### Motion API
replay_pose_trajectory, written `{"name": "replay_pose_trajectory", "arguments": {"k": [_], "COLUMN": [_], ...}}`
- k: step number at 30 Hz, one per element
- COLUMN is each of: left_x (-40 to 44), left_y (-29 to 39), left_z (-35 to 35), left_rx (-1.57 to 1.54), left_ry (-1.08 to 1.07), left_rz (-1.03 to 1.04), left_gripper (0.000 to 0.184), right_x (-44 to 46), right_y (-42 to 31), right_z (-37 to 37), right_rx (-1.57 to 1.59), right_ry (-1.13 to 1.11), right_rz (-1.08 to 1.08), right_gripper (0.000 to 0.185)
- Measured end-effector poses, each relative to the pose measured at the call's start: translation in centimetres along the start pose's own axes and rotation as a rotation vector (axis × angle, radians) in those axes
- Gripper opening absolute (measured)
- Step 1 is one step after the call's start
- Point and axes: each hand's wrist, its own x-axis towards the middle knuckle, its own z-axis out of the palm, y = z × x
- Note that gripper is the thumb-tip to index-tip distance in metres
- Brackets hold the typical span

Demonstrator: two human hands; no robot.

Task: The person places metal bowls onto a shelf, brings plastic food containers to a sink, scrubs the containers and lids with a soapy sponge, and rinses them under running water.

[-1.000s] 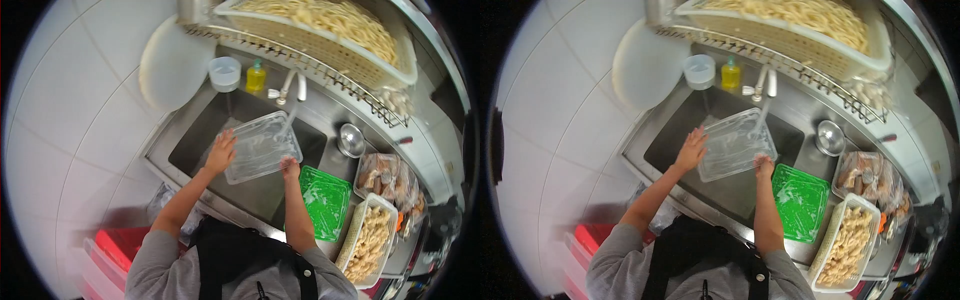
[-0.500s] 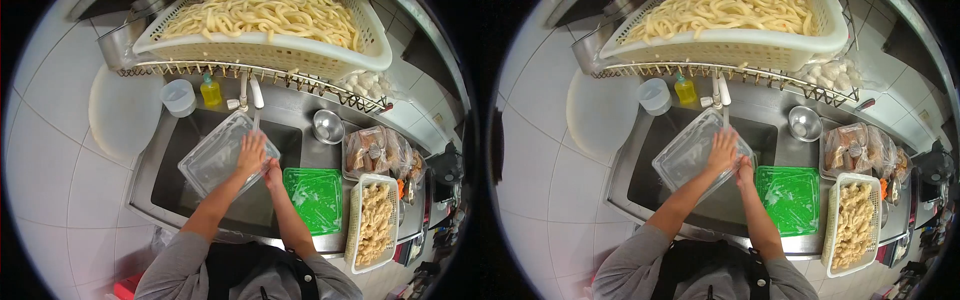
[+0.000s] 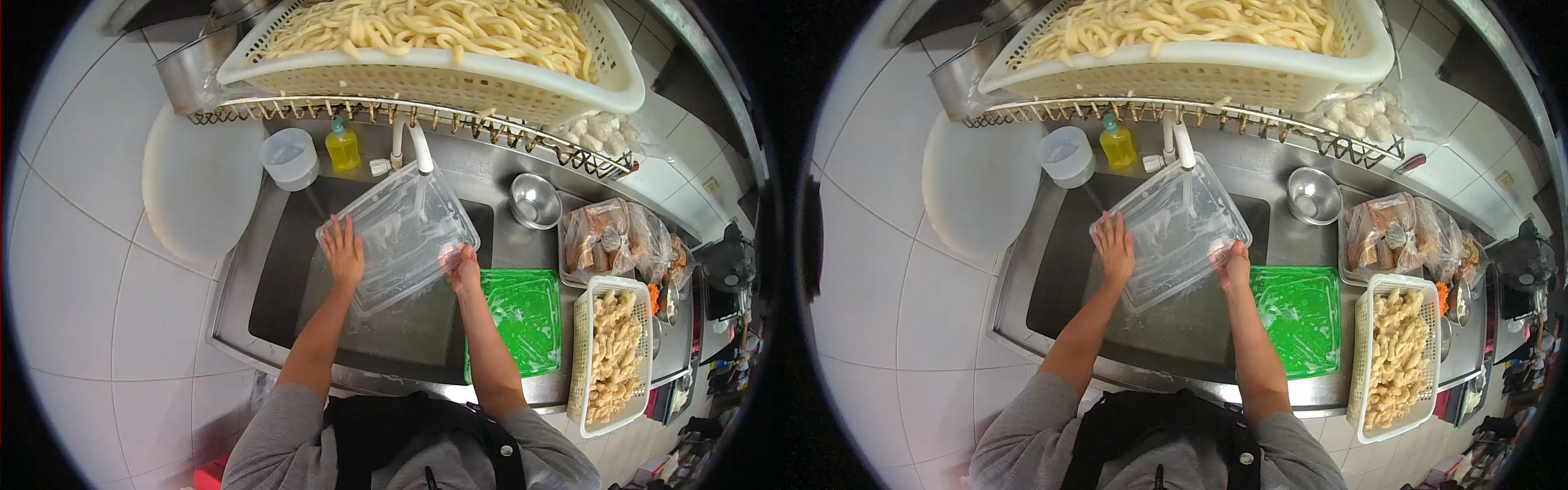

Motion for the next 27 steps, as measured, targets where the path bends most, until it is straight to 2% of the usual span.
{"name": "replay_pose_trajectory", "arguments": {"k": [3,7,8,10,11,13,14,16,17,19,20,21,22,23,24,25,27], "left_x": [3.1,3.9,3.5,1.6,0.3,-3.2,-4.9,-8.2,-9.8,-11.6,-11.8,-11.5,-11.4,-10.7,-9.5,-8.6,-8.0], "left_y": [3.7,9.0,10.0,11.1,11.2,11.9,12.0,11.3,10.1,7.5,6.5,6.0,5.3,4.5,3.6,2.5,-1.3], "left_z": [0.8,2.4,3.0,4.3,4.3,2.4,1.2,-1.2,-1.0,-0.7,-0.9,-2.2,-3.0,-3.3,-3.2,-3.0,0.5], "left_rx": [0.152,0.171,0.168,-0.193,-0.194,-0.090,-0.091,-0.225,-0.225,0.184,0.184,-0.062,-0.307,-0.308,-0.256,-0.204,-0.739], "left_ry": [0.029,0.015,0.015,-0.069,-0.070,-0.248,-0.249,-0.460,-0.464,-0.274,-0.276,-0.343,-0.404,-0.404,-0.409,-0.411,-0.389], "left_rz": [-0.060,0.161,0.162,0.343,0.347,0.511,0.514,0.514,0.517,0.419,0.418,0.157,-0.111,-0.117,-0.219,-0.321,-0.379], "left_gripper": [0.053,0.055,0.055,0.055,0.055,0.057,0.057,0.059,0.059,0.061,0.061,0.053,0.046,0.046,0.043,0.041,0.044], "right_x": [-0.4,-2.5,-2.8,-2.1,-1.6,-2.4,-2.5,-2.7,-2.8,-3.4,-4.1,-4.6,-4.8,-4.6,-3.3,-1.3,3.9], "right_y": [0.7,2.0,2.5,4.2,4.8,3.9,3.4,2.4,1.9,0.1,-0.8,-1.5,-1.9,-2.3,-2.5,-2.5,-2.3], "right_z": [0.9,2.4,2.4,1.4,0.2,0.2,0.0,-0.3,0.0,1.8,3.1,4.7,6.3,7.6,8.4,9.1,10.1], "right_rx": [0.002,-0.123,-0.120,-0.074,-0.071,-0.006,-0.004,-0.024,-0.022,-0.273,-0.366,-0.368,-0.371,-0.374,-0.375,-0.404,-0.448], "right_ry": [-0.016,0.035,0.025,0.028,0.030,-0.001,0.001,-0.030,-0.026,-0.043,-0.167,-0.168,-0.260,-0.354,-0.357,-0.387,-0.388], "right_rz": [0.019,0.116,0.147,0.142,0.141,0.123,0.120,0.055,0.054,0.121,0.129,0.130,0.167,0.205,0.209,0.106,-0.020], "right_gripper": [0.026,0.023,0.023,0.022,0.022,0.026,0.026,0.026,0.026,0.028,0.029,0.029,0.029,0.029,0.029,0.031,0.036]}}
